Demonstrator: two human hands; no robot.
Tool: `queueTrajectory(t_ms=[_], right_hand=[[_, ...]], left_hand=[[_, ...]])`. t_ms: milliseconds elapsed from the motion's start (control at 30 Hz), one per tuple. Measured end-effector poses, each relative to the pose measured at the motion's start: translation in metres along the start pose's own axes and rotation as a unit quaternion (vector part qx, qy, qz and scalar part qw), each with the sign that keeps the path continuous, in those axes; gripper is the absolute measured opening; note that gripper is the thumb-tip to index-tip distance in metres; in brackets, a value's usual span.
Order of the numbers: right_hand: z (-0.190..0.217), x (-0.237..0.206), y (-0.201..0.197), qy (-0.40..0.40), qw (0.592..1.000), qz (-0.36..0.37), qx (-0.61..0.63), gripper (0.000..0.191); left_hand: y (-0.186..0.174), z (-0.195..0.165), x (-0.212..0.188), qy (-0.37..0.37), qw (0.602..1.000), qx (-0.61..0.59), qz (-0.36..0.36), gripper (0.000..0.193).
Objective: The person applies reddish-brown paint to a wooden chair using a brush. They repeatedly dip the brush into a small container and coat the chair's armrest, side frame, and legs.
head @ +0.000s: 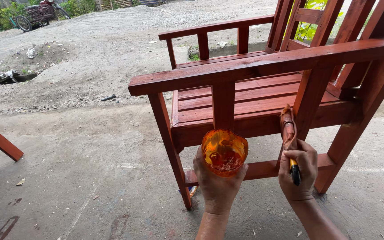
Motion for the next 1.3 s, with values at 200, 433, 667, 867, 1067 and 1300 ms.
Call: queueTrajectory(t_ms=[200, 433, 667, 867, 1067, 1300], right_hand=[[-0.011, -0.013, 0.022, 0.025, 0.999, -0.012, -0.025, 0.020], [-0.015, -0.053, 0.045, 0.039, 0.995, 0.027, -0.088, 0.023], [-0.007, -0.025, 0.033, 0.128, 0.991, 0.013, -0.042, 0.018], [0.002, 0.027, 0.016, 0.098, 0.992, -0.059, 0.055, 0.013], [0.003, -0.004, 0.021, 0.055, 0.996, -0.005, -0.066, 0.022], [-0.013, -0.015, 0.029, 0.071, 0.994, 0.023, -0.074, 0.023]], left_hand=[[-0.003, 0.005, 0.003, -0.037, 0.999, -0.029, 0.000, 0.099], [-0.009, -0.001, 0.004, -0.022, 0.999, -0.024, 0.000, 0.101], [-0.012, -0.011, 0.006, -0.008, 1.000, -0.016, 0.012, 0.103], [-0.011, -0.010, 0.006, -0.028, 0.999, -0.022, 0.015, 0.105], [-0.010, -0.009, 0.003, -0.015, 0.999, -0.017, 0.023, 0.103], [-0.012, -0.010, 0.002, -0.033, 0.999, 0.007, 0.027, 0.106]])
Point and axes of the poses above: each hand's wrist, its own x-axis towards the middle knuckle, its own y-axis out of the palm, z = x × y, the point moved 5 cm from there along x, towards the middle knuckle, and after that the axes turned 5 degrees about -x, right-handed, at the moved point
